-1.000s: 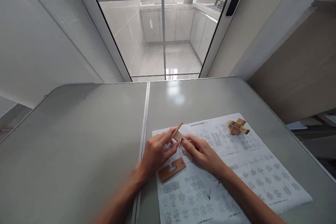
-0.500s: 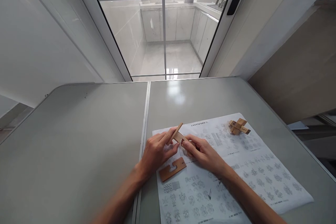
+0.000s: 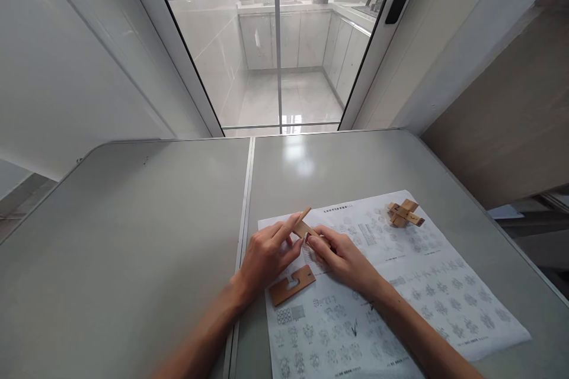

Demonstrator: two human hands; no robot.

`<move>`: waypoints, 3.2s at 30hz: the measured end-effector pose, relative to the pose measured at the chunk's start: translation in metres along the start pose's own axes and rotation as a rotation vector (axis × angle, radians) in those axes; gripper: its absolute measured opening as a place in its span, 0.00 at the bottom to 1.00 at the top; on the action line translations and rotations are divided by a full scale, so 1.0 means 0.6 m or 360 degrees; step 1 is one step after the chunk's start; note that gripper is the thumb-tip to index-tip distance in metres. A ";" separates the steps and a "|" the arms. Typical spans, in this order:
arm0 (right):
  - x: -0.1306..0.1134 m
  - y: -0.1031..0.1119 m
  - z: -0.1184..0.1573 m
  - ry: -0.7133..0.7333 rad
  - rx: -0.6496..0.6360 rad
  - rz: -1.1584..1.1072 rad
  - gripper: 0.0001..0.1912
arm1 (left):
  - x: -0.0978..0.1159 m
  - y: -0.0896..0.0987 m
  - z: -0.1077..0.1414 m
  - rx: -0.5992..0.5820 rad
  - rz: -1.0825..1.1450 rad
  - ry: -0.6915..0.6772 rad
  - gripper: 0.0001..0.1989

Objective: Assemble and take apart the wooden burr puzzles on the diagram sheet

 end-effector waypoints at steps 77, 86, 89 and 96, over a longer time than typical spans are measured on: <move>0.004 -0.005 0.001 0.0029 -0.0041 -0.0050 0.22 | 0.005 -0.002 -0.002 -0.0084 -0.0134 0.0002 0.25; -0.002 -0.009 -0.004 0.0051 -0.0007 0.0008 0.22 | 0.022 -0.004 0.003 0.0094 -0.0356 -0.0246 0.23; -0.006 -0.009 -0.005 0.0069 0.0008 0.0014 0.21 | 0.022 -0.007 0.002 0.0074 -0.0319 -0.0237 0.21; -0.006 -0.009 -0.003 0.0067 0.0009 0.0003 0.21 | 0.025 -0.003 0.003 0.0121 -0.0306 -0.0283 0.22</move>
Point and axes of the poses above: each hand's wrist, its own z-axis away from the middle knuckle, its own y-axis out of the back of the hand, x = y × z, the point moved 7 cm from there along -z, towards the middle knuckle, and after that the axes turned 3 degrees about y, right-handed, at the moved point
